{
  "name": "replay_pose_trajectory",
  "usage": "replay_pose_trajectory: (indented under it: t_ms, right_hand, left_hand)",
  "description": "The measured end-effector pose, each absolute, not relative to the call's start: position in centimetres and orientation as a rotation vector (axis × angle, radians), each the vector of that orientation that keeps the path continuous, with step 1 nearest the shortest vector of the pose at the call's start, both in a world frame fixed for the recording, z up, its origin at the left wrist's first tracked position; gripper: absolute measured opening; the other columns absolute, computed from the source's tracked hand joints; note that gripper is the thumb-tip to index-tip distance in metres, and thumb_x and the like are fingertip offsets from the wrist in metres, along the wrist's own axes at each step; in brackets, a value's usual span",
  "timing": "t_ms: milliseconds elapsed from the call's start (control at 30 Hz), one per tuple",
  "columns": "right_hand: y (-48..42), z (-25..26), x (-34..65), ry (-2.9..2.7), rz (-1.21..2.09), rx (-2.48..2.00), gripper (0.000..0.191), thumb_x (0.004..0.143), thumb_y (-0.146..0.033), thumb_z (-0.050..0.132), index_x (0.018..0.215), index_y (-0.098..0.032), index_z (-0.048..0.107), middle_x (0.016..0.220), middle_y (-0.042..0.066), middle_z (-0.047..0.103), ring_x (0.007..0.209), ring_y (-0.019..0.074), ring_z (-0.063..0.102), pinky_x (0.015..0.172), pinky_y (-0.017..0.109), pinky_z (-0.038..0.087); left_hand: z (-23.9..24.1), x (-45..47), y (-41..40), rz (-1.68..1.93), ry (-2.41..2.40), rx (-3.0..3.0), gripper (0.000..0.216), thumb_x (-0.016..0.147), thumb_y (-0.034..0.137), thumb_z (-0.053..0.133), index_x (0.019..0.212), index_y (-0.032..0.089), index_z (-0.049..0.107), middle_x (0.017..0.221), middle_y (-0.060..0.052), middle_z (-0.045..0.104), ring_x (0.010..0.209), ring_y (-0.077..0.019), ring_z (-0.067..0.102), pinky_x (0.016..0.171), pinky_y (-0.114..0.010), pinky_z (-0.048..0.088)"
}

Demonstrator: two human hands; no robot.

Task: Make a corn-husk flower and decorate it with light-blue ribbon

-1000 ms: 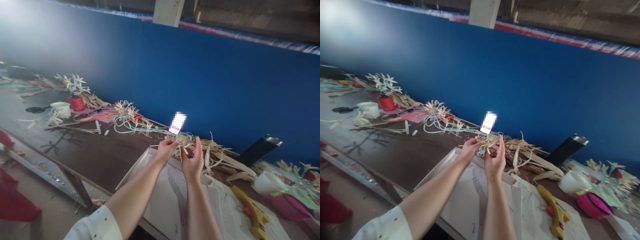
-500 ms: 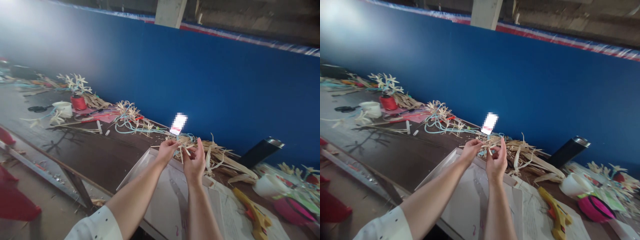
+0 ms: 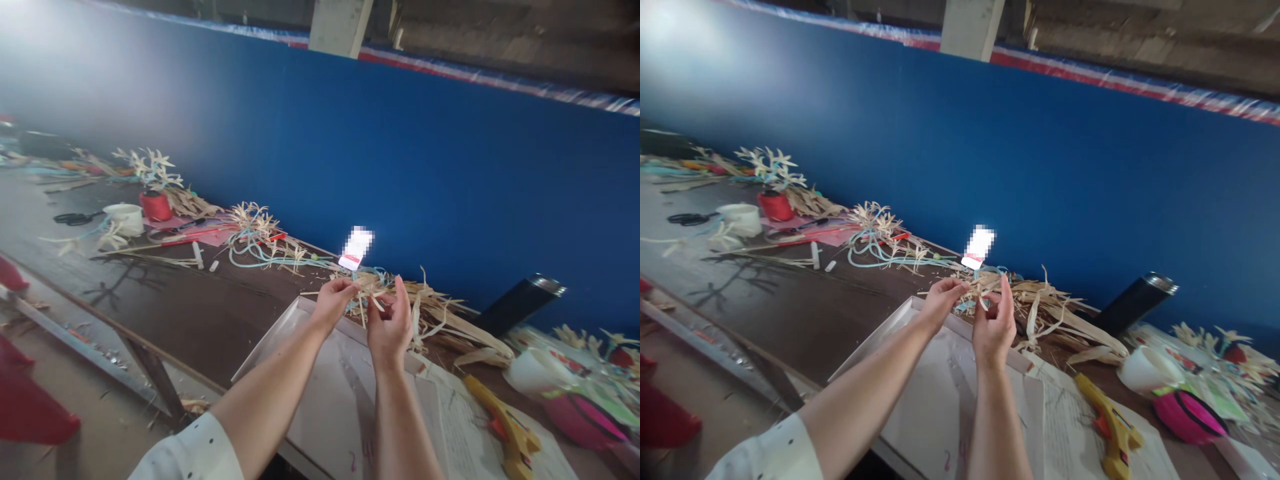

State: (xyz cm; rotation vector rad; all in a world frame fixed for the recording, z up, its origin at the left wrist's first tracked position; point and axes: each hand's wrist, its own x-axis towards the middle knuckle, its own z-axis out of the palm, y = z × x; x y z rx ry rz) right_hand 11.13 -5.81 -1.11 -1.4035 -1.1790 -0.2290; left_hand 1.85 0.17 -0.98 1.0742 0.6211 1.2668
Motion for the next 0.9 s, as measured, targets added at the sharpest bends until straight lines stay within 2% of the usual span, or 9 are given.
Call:
replay_pose_trajectory:
  t_ms: [133,433,567,900]
  right_hand:
    - [-5.9,-0.9,11.1,-1.149,-0.31,-1.399,0.063,0.078,-0.044,0.056,0.132,-0.017,0.039,0.086,0.008,0.063,0.071,0.0176,0.059,0.056,0.027,0.047]
    - [-5.9,-0.9,11.1,-1.111,-0.325,-1.37,0.064,0.076,-0.041,0.06,0.131,-0.017,0.039,0.09,0.01,0.061,0.076,0.0186,0.06,0.055,0.026,0.047]
    - [-5.9,-0.8,11.1,-1.061,-0.263,-1.334,0.066,0.074,-0.037,0.063,0.132,-0.017,0.039,0.088,0.008,0.061,0.076,0.0177,0.06,0.058,0.026,0.048]
    - [-5.7,-0.5,11.9,-0.932,-0.155,-1.346,0.067,0.07,-0.036,0.066,0.129,-0.014,0.043,0.088,0.009,0.062,0.075,0.017,0.06,0.06,0.026,0.048]
  left_hand:
    - [-1.0,1.8,0.1,1.28,0.569,1.098,0.031,0.065,0.044,0.064,0.064,0.013,0.059,0.05,0.004,0.042,0.048,-0.0055,0.034,0.047,-0.02,0.025]
    - [-2.0,1.9,1.0,1.374,0.715,1.071,0.042,0.071,0.054,0.054,0.063,0.013,0.056,0.053,0.003,0.041,0.048,-0.0056,0.034,0.047,-0.019,0.025]
    - [-2.3,1.9,1.4,1.402,0.792,1.119,0.04,0.07,0.052,0.056,0.062,0.013,0.056,0.049,0.004,0.04,0.046,-0.0056,0.033,0.047,-0.019,0.026]
    - [-2.1,2.3,1.2,1.3,0.744,1.241,0.031,0.071,0.043,0.058,0.07,0.013,0.064,0.052,0.002,0.048,0.047,-0.0072,0.041,0.046,-0.02,0.032]
